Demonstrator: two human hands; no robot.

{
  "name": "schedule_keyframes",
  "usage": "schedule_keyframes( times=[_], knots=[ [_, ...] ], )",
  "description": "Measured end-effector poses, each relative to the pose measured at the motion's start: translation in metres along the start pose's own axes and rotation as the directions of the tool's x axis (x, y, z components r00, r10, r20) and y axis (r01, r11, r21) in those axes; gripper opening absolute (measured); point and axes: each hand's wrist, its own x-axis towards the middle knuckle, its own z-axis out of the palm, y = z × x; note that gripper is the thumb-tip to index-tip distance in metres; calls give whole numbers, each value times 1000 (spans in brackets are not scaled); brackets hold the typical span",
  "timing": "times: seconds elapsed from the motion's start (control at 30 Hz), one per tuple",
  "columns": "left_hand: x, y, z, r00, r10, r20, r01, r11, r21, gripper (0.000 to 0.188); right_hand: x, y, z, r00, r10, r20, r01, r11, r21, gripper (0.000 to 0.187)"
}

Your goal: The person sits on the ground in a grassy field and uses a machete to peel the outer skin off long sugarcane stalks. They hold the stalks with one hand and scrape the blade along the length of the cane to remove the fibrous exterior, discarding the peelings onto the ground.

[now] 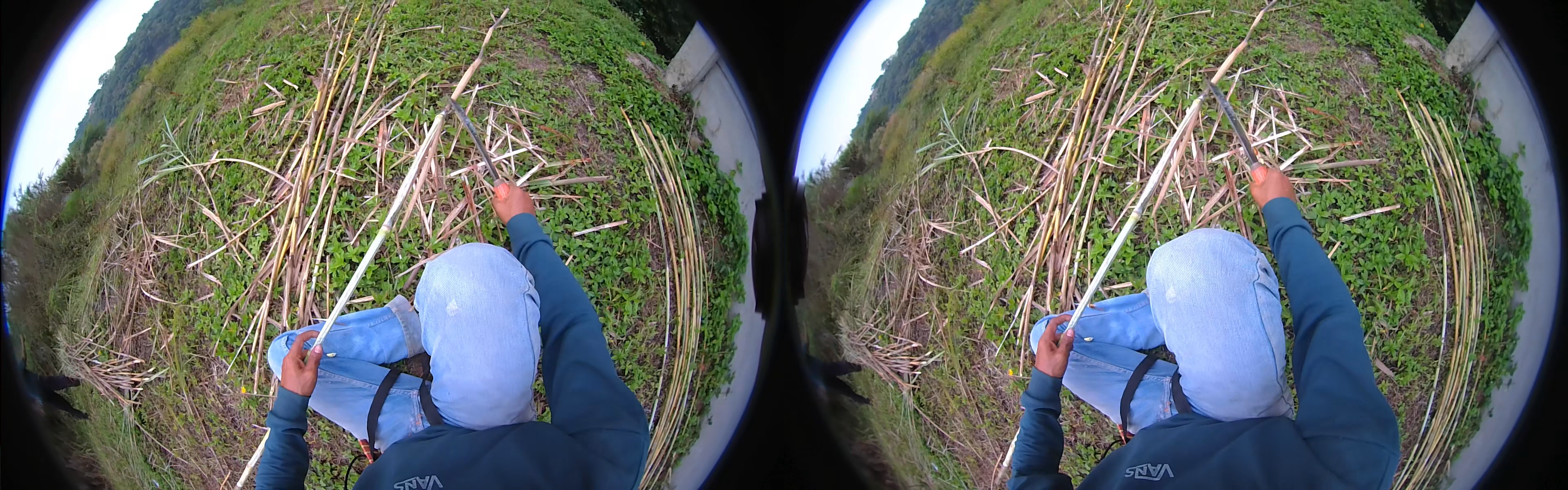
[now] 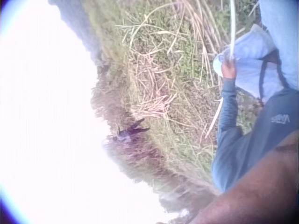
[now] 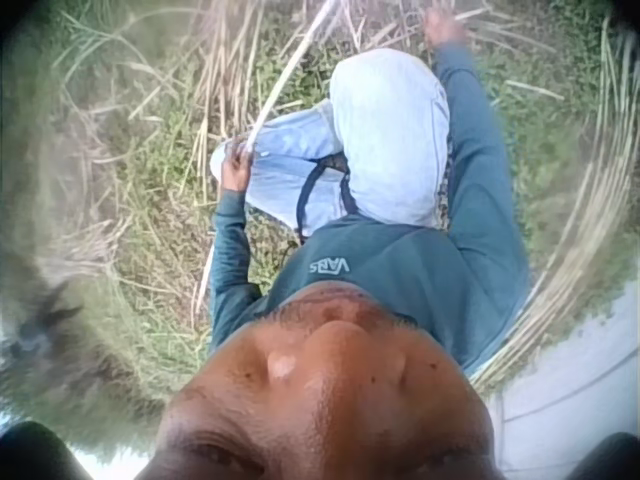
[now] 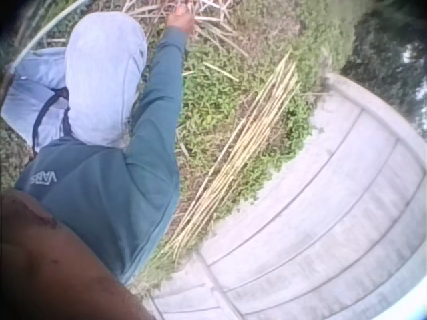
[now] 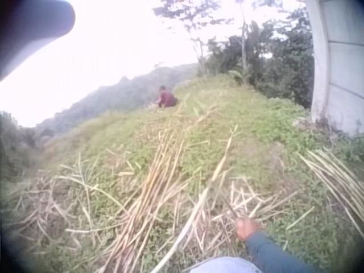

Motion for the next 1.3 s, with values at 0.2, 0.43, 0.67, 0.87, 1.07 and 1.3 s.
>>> schedule_keyframes(
  times=[0.2,0.43,0.67,0.87,1.07,1.3],
  knots=[
    [4,3,-7,991,-114,77,115,993,-7,16,-75,-13,14,892,-356,281,382,923,-43,33],
    [-5,-11,-17,999,49,21,-51,992,118,18,-20,-8,30,993,-98,-70,106,986,125,29],
    [-8,11,-8,998,18,-60,-8,987,162,23,-26,-17,6,976,-219,12,220,974,-63,30],
    [-5,-2,-7,993,82,-84,-66,982,175,24,-67,-25,10,937,-298,181,300,954,13,32],
    [2,16,1,978,185,-98,-145,935,324,25,-63,-18,27,807,-578,121,584,812,-14,26],
    [18,17,-17,934,278,-226,-158,885,438,27,-83,-45,11,795,-544,269,541,836,93,36]
  ],
)
